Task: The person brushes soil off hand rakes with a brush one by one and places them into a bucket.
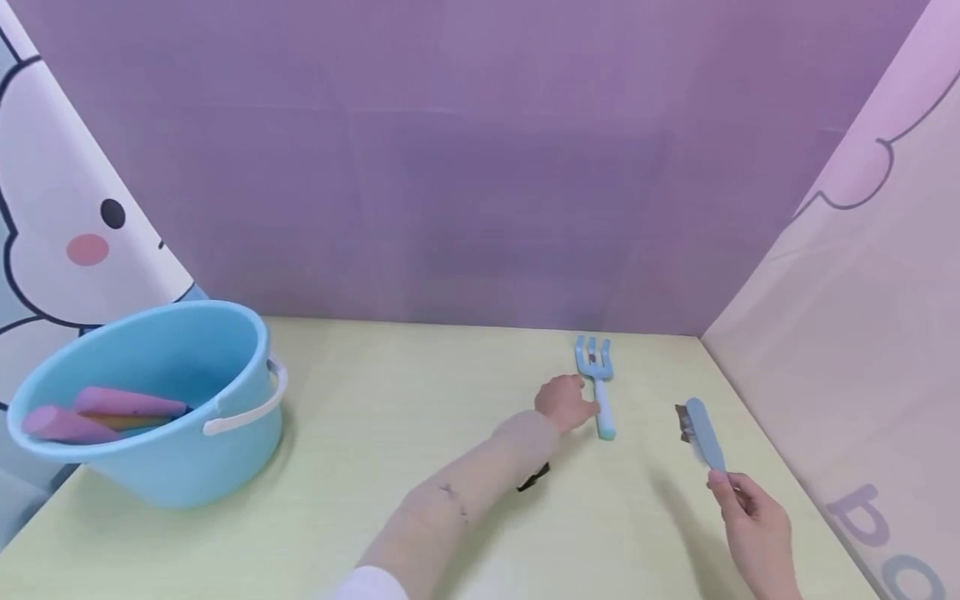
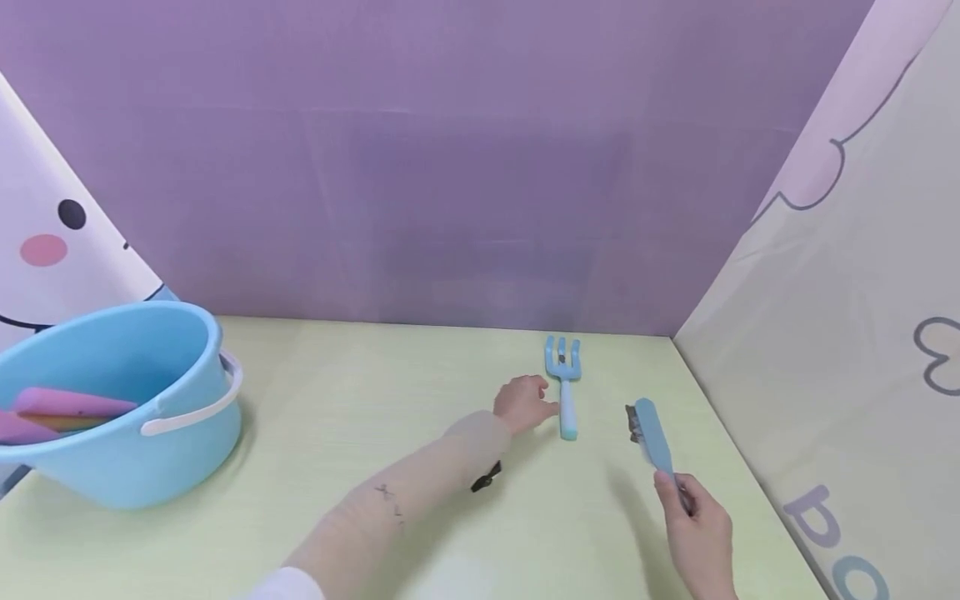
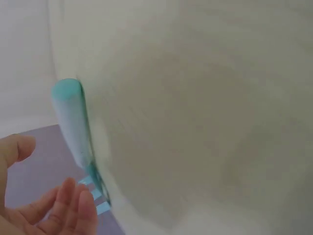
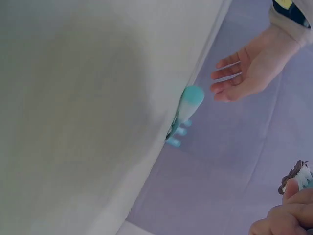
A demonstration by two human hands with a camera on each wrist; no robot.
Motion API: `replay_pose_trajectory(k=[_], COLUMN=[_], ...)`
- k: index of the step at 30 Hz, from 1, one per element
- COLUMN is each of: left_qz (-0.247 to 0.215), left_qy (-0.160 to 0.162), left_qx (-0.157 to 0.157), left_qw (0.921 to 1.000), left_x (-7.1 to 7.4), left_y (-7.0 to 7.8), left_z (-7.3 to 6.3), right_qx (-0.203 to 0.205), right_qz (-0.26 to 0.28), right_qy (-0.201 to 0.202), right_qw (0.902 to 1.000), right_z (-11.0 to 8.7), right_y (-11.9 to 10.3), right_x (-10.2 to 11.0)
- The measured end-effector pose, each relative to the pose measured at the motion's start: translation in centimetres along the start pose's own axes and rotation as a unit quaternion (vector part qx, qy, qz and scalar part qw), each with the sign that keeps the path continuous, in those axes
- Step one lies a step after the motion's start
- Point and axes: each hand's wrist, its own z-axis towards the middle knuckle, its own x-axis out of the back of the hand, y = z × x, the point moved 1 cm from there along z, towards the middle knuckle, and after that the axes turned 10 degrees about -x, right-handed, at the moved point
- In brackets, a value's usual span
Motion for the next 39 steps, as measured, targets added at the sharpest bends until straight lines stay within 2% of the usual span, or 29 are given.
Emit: replay_pose_trajectory(k=[3,7,12,17,22,27,31,34,39], left_qz=[0.016,0.038,0.058,0.082,0.106,0.113,0.109,0.119,0.166], left_qy=[-0.011,-0.013,-0.005,-0.012,-0.018,0.009,0.038,0.043,0.036], left_qx=[0.042,0.088,0.115,0.115,0.105,0.091,0.079,0.071,0.062], left_qw=[0.9989,0.9953,0.9916,0.9899,0.9887,0.9894,0.9902,0.9895,0.9836], left_x=[-0.7,-1.6,-2.6,-3.2,-3.7,-3.6,-3.4,-3.2,-3.0], left_y=[0.9,1.3,1.3,1.4,1.2,0.8,0.4,0.2,-0.1], left_z=[0.8,1.5,2.2,2.3,2.3,2.4,2.2,2.2,2.4], right_qx=[-0.020,-0.030,-0.038,-0.038,-0.014,0.008,0.008,0.006,0.018], right_qz=[-0.018,-0.025,-0.022,-0.032,-0.034,-0.021,-0.022,-0.021,-0.010], right_qy=[0.000,0.003,0.006,0.005,0.009,0.029,0.029,0.027,0.030], right_qw=[0.9996,0.9992,0.9990,0.9987,0.9993,0.9993,0.9993,0.9994,0.9993], right_z=[-0.2,-0.5,-1.1,-1.3,-1.3,-1.5,-1.6,-1.7,-1.7], right_y=[0.6,0.9,0.8,0.6,0.3,-0.1,-0.3,-0.3,-0.4], right_x=[0.8,1.3,1.4,1.4,1.3,1.1,1.0,0.9,0.7])
